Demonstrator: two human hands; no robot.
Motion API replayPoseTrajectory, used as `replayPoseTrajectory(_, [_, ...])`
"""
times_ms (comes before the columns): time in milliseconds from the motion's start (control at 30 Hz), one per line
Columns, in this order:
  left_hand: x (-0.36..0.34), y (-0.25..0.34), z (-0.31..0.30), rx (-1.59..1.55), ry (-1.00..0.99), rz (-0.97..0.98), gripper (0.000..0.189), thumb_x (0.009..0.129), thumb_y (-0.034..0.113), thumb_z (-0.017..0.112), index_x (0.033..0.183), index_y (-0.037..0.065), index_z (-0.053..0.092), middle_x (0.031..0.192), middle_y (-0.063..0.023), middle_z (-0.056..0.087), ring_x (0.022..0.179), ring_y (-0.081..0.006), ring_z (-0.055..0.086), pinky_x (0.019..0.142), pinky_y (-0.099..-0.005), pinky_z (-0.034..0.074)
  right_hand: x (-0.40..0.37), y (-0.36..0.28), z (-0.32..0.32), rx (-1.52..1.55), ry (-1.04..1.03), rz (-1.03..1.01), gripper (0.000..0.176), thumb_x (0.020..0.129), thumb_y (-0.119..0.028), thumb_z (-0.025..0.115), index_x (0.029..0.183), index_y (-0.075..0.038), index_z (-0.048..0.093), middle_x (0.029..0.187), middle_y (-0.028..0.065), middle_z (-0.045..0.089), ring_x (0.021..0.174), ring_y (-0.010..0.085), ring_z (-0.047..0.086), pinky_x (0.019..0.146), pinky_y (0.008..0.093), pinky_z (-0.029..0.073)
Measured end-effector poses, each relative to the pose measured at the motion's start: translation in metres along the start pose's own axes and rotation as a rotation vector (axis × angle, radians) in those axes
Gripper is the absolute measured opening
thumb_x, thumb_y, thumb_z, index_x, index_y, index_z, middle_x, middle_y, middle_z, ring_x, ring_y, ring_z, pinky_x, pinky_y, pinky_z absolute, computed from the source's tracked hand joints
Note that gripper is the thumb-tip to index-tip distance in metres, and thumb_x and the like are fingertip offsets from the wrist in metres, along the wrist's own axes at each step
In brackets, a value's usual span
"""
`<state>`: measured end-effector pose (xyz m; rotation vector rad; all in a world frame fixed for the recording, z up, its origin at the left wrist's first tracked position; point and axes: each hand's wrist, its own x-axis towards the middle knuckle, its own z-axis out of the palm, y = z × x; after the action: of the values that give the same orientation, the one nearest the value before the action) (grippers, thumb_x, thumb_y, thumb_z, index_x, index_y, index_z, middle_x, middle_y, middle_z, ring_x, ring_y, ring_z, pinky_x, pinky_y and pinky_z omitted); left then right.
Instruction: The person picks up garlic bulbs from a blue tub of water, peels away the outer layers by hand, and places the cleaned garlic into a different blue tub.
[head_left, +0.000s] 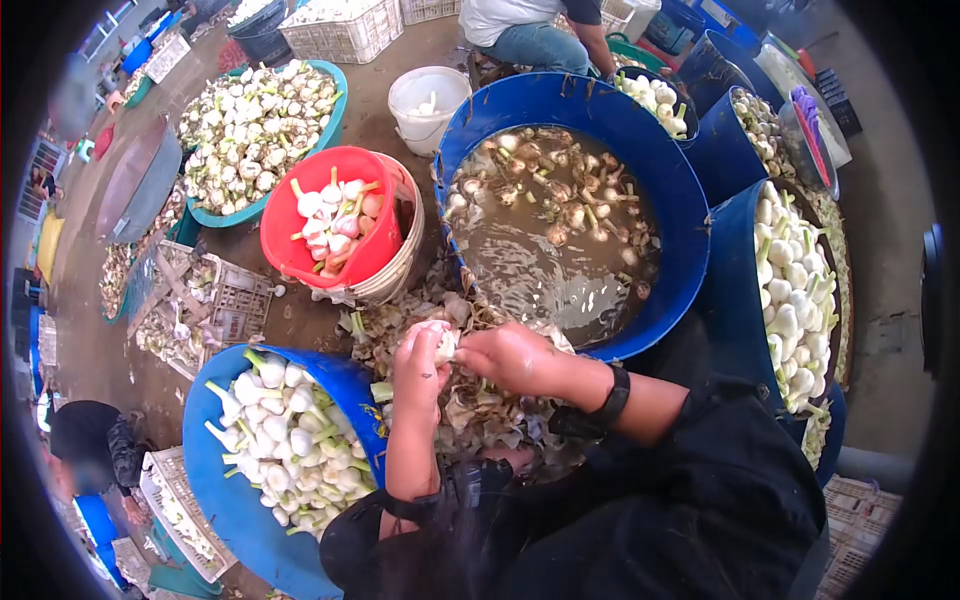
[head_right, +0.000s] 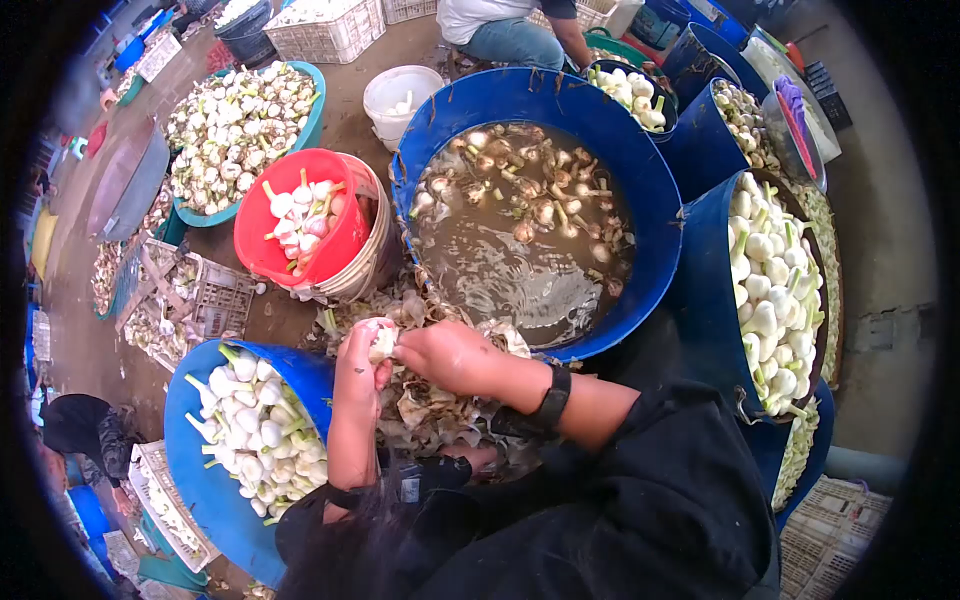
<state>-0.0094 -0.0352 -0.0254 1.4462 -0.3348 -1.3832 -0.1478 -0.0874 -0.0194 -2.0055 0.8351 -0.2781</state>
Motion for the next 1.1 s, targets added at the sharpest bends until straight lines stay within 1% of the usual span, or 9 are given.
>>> replayPoseTrajectory(300, [0.0,-0.006,-0.003,-0.035,-0.084,-0.015,0.023,0.083,0.021,0.042,0.086,0.003,0.055,0.063,-0.0016,0.049,0.042,-0.006,0.036,0.034,-0.018,0.024,-0.001,0.009,-0.004,0.253,-0.06,0.003,0.024,0.083,-0.02,0.046,0.071,-0.001,0.053,0.067,0.0215,0.055,0.064,0.039,0.055,0.06,0.0458,0.043])
replayPoseTrajectory(533, [0.001,-0.01,-0.007,0.007,-0.178,-0.065,0.022,0.083,0.021,0.04,0.084,0.005,0.054,0.066,-0.0016,0.05,0.043,-0.0067,0.036,0.035,-0.0181,0.025,-0.008,0.005,-0.001,-0.106,-0.032,0.021,0.022,0.081,-0.019,0.047,0.073,-0.001,0.055,0.066,0.0225,0.053,0.064,0.04,0.053,0.06,0.0449,0.043])
replayPoseTrajectory(633, [-0.001,-0.006,-0.011,-0.107,-0.313,-0.065,0.026,0.083,0.021,0.038,0.091,0.004,0.056,0.069,-0.0016,0.051,0.048,-0.0071,0.04,0.039,-0.0195,0.029,-0.001,0.023,0.008,0.84,-0.18,0.441,0.023,0.086,-0.019,0.044,0.08,-0.001,0.057,0.059,0.0093,0.056,0.05,0.0215,0.054,0.052,0.0367,0.044])
replayPoseTrajectory(700, [-0.007,0.005,-0.011,0.046,-0.346,0.04,0.034,0.083,0.025,0.049,0.108,0.003,0.055,0.074,-0.0007,0.055,0.057,-0.0055,0.044,0.052,-0.0196,0.035,-0.008,0.014,0.006,0.954,-0.135,0.516,0.022,0.088,-0.018,0.045,0.08,0.0,0.056,0.06,0.0024,0.054,0.052,0.0123,0.051,0.052,0.0331,0.043])
replayPoseTrajectory(833, [-0.002,-0.002,-0.011,0.37,-0.198,0.013,0.048,0.08,0.028,0.058,0.119,0.001,0.05,0.081,-0.0036,0.059,0.063,-0.0086,0.05,0.061,-0.021,0.041,-0.008,0.027,0.009,0.099,0.322,-0.282,0.019,0.083,-0.018,0.056,0.078,0.0,0.058,0.06,0.0117,0.054,0.053,0.0127,0.049,0.058,0.0318,0.042])
replayPoseTrajectory(900, [0.001,-0.016,-0.014,0.532,-0.306,0.243,0.056,0.075,0.028,0.066,0.122,0.002,0.048,0.081,-0.0065,0.062,0.069,-0.0168,0.056,0.071,-0.0255,0.045,-0.008,0.034,0.006,-0.061,0.35,-0.18,0.019,0.082,-0.018,0.057,0.076,0.0,0.061,0.06,0.0151,0.053,0.053,0.0147,0.049,0.055,0.0314,0.041])
replayPoseTrajectory(967, [-0.01,-0.004,-0.004,0.855,-0.265,0.298,0.054,0.07,0.017,0.068,0.12,0.007,0.051,0.094,-0.0106,0.062,0.084,-0.0256,0.058,0.082,-0.0309,0.044,0.002,0.049,0.011,0.417,0.211,0.26,0.019,0.083,-0.018,0.059,0.075,-0.002,0.064,0.06,0.0122,0.058,0.052,0.011,0.052,0.047,0.0299,0.04])
replayPoseTrajectory(1033, [-0.015,-0.005,0.003,1.111,-0.159,0.784,0.049,0.068,0.01,0.065,0.116,0.009,0.054,0.114,-0.0123,0.055,0.105,-0.03,0.051,0.091,-0.0358,0.04,0.009,0.062,0.007,0.917,0.102,0.612,0.019,0.084,-0.018,0.057,0.08,-0.001,0.064,0.066,0.0073,0.062,0.052,0.0088,0.052,0.045,0.026,0.04])
replayPoseTrajectory(1100, [-0.007,-0.014,0.001,1.065,-0.154,0.765,0.046,0.067,0.002,0.059,0.112,0.009,0.056,0.124,-0.0098,0.048,0.111,-0.03,0.046,0.095,-0.0376,0.037,0.013,0.052,-0.001,1.067,0.065,0.626,0.02,0.086,-0.018,0.055,0.087,0.001,0.063,0.072,0.0026,0.063,0.053,0.0084,0.053,0.044,0.023,0.04])
